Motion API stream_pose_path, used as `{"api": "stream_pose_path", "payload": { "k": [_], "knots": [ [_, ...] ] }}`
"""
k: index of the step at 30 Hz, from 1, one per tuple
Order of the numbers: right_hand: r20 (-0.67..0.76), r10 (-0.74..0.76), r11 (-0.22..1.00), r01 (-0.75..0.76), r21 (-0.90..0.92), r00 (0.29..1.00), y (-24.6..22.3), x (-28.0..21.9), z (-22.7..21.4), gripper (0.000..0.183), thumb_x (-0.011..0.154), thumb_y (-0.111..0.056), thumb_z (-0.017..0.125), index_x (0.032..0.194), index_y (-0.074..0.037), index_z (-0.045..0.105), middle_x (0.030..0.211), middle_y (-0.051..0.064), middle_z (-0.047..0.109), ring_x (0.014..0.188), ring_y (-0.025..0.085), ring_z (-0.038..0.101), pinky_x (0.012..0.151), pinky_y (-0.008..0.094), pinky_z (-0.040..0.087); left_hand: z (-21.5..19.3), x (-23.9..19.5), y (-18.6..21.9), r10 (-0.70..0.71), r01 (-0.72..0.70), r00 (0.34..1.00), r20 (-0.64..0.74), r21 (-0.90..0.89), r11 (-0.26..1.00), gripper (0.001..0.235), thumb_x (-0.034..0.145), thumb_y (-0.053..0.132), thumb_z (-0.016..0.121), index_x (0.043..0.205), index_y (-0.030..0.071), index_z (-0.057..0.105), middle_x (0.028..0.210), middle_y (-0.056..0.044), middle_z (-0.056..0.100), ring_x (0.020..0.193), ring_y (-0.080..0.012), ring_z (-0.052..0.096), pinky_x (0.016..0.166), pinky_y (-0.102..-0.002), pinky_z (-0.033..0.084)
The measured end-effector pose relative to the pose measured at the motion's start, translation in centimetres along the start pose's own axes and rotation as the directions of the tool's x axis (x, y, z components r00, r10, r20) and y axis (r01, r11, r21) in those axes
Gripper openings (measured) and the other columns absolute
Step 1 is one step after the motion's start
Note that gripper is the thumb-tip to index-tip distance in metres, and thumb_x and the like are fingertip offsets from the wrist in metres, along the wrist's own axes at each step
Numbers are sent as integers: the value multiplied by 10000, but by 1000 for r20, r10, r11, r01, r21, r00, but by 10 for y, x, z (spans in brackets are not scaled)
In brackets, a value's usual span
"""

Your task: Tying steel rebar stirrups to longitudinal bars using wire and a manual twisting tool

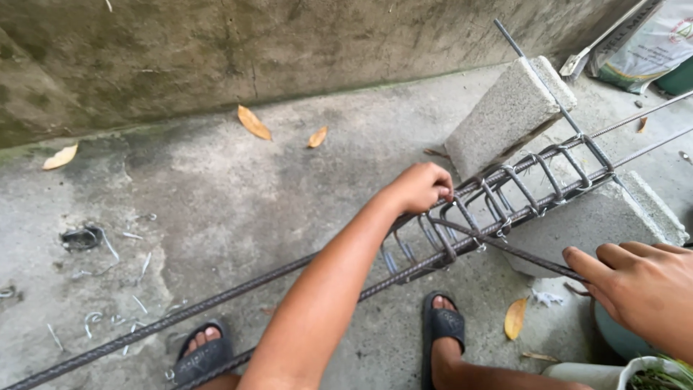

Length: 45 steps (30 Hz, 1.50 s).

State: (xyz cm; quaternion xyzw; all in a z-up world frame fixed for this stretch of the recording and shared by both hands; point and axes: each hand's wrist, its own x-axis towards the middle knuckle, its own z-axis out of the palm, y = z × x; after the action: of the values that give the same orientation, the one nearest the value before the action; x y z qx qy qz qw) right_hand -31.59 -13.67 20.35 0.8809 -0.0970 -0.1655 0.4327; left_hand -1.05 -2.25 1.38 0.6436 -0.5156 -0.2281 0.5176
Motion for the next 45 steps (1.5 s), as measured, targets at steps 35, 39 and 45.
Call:
{"api": "stream_pose_path", "payload": {
  "k": [35,39,45],
  "knots": [
    [134,28,977,2,-215,991,32,54,-12,251,898,-591,499,1105,-471,422,861,-242,716,992,16,745,929,273,601,6,17,6,-5,5,1000,-4,29,1000,159,760,90,674,818,88,822,806,-48,808,695,-209,742,704,-335,588],
    [-23,14,963,-19,-269,1000,19,44,-33,259,994,-611,392,947,-379,496,887,-171,724,882,61,735,834,279,549,-4,10,20,-40,37,999,11,177,984,157,753,130,689,828,116,827,834,-61,803,746,-258,745,743,-382,590],
    [-56,21,976,-32,-215,998,7,25,-18,166,956,-485,490,1055,-353,503,914,-140,728,902,77,755,809,239,567,-12,2,41,-56,48,998,14,315,948,197,722,117,648,806,116,826,832,-79,796,788,-312,740,765,-430,584]
  ]
}}
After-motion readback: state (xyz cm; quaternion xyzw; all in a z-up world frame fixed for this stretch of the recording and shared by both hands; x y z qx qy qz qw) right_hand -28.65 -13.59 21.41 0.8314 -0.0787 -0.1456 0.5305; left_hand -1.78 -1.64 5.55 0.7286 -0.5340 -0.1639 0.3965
